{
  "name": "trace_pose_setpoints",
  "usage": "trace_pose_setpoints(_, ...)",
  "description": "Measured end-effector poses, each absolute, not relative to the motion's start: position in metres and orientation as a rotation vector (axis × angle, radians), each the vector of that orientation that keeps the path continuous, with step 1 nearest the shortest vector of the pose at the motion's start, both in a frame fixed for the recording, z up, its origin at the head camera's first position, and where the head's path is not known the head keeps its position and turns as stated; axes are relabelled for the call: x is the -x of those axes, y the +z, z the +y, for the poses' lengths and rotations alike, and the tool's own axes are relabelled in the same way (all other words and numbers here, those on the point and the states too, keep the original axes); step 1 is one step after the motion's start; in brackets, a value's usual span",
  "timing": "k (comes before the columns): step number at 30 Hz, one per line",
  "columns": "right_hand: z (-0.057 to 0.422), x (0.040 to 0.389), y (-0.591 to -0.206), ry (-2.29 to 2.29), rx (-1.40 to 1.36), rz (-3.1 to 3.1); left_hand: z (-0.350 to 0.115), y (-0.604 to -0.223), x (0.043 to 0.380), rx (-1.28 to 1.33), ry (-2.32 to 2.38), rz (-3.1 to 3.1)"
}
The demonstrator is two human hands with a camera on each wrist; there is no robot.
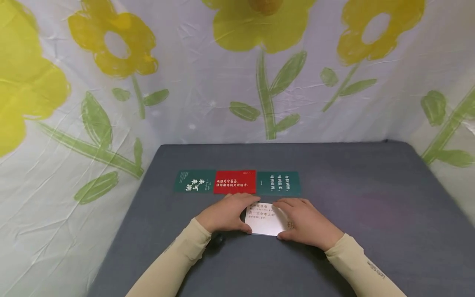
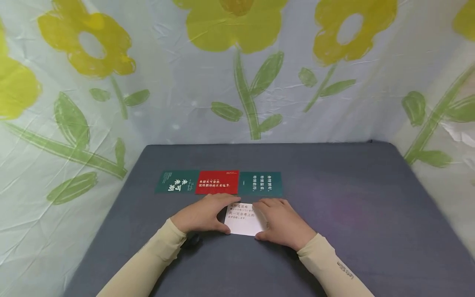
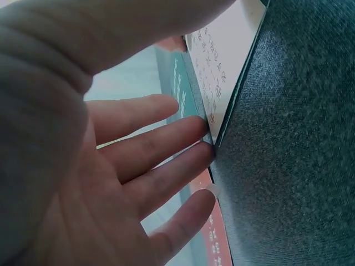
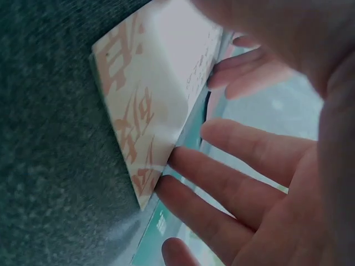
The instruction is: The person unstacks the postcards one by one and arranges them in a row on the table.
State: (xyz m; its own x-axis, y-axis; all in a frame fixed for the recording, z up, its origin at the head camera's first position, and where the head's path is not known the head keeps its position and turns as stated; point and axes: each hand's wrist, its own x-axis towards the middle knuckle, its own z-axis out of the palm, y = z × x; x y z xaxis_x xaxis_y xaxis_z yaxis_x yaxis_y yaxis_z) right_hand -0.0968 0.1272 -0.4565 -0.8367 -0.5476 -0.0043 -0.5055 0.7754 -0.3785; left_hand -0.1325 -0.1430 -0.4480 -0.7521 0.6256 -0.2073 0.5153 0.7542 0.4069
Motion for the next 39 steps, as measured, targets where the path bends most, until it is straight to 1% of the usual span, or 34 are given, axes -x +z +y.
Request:
trace_pose_setpoints(16,0.1254,0.0992,-0.4557,-0.525,0.857,2.877,-0.1385,-0.4477,0.1284,-0.933,0.335,2.662)
trace_pose_setpoints(24,0.1239,0.1009,-0.4559,-0.529,0.852,2.861,-0.1380,-0.4448,0.1280,-0.898,0.350,2.657)
trace_pose_setpoints(32,0.1289,0.1009,-0.4540,-0.491,0.863,2.893,-0.1358,-0.4451,0.1291,-0.947,0.369,2.640)
trace_pose_setpoints(39,0.1312,0.1031,-0.4522,-0.511,0.848,2.876,-0.1374,-0.4419,0.1285,-0.936,0.431,2.637)
